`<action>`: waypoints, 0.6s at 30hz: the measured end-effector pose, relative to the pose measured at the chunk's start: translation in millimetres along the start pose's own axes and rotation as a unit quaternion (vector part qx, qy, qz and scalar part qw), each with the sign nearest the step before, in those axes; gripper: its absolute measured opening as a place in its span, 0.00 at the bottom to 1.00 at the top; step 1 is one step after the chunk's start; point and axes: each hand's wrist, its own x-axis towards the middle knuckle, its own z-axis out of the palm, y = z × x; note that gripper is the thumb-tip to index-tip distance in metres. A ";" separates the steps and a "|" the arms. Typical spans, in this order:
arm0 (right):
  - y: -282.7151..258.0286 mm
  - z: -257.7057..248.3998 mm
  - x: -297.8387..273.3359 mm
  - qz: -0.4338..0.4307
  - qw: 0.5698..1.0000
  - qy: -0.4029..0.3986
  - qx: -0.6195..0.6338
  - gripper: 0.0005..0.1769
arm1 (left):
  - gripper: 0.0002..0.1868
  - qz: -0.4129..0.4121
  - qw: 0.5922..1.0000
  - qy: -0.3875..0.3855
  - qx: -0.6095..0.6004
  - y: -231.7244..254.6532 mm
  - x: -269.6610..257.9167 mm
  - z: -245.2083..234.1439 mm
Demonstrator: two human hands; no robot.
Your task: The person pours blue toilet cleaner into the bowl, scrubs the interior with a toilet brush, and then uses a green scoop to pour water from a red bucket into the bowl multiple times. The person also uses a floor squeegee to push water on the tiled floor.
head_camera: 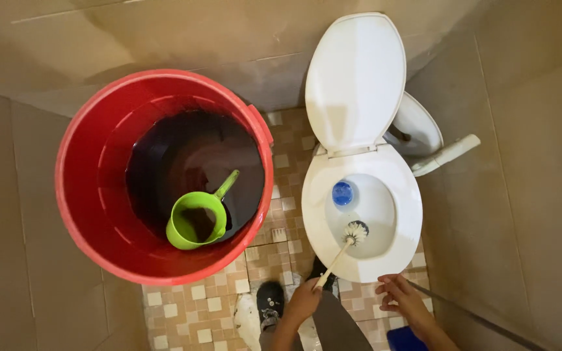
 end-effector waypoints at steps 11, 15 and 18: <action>14.6 -8.3 10.7 -0.042 0.998 0.041 -0.039 0.24 | 0.18 0.046 0.988 0.121 -0.081 3.6 -86.2 -14.0; 35.0 -0.6 21.9 -0.185 0.983 0.007 0.016 0.24 | 0.16 0.081 0.982 0.148 -0.082 -16.9 -128.4 -21.0; -2.2 37.0 -24.6 -0.220 0.975 0.027 -0.028 0.24 | 0.17 0.128 0.970 0.177 -0.103 -55.2 -152.8 -18.8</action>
